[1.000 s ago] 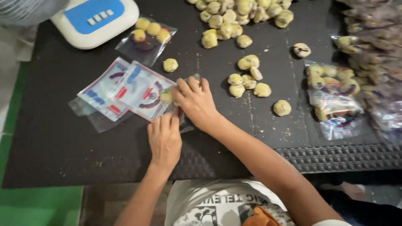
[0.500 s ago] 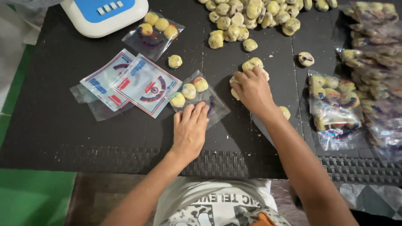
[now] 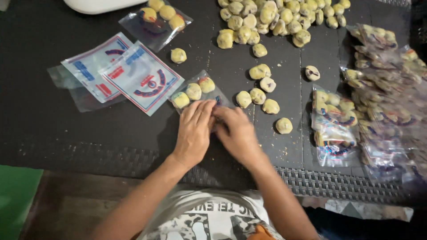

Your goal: Packing small round pastries into individual plastic bags at a bakery workstation.

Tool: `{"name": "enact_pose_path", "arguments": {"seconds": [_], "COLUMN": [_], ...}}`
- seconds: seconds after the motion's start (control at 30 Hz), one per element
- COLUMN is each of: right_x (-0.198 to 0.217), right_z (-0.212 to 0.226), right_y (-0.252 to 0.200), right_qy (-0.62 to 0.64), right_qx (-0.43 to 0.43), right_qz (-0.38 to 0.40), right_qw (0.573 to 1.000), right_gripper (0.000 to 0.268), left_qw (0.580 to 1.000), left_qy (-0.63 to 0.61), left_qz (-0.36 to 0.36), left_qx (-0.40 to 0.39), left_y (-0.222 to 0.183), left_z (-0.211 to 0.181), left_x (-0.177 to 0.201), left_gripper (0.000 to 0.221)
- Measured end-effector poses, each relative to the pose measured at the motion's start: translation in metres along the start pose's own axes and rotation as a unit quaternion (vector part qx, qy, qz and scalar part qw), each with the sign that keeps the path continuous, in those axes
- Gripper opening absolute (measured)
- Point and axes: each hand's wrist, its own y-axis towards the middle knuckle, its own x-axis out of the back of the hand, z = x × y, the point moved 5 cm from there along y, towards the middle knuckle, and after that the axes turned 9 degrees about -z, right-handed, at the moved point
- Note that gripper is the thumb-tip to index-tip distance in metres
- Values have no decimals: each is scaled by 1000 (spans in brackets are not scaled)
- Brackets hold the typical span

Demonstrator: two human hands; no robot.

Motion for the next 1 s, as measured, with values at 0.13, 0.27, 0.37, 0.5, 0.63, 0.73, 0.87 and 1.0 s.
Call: {"name": "enact_pose_path", "arguments": {"seconds": [0.13,0.27,0.37,0.5,0.63,0.73,0.87,1.0], "right_x": [31,21,26,45,14,-6,27,65], "right_z": [-69,-74,-65,-66,-29,-17,-17,-83], "right_y": [7,14,1,-41,-36,-18,-16,-10], "right_qy": [28,-318,-311,-170,-165,-188,-118,-326], "right_qx": [-86,93,114,50,-5,11,100,62], "right_qz": [-72,-14,-28,-130,-122,-112,-104,-86], "right_qw": [993,943,943,976,979,976,982,939], "right_gripper": [24,54,43,33,39,42,28,44], "left_qw": [1000,995,995,997,999,999,999,997], "left_qy": [5,96,103,72,41,37,47,76], "left_qz": [7,10,-12,-3,10,-6,-6,10], "left_qx": [12,-5,-8,11,7,-14,-1,-7], "left_y": [5,-2,-2,-6,-6,-7,-2,-1], "left_z": [-5,-4,-3,1,2,1,1,-2], "left_x": [4,-4,0,-3,-6,-5,-1,-8], "left_gripper": [40,51,43,39,41,42,37,51]}}
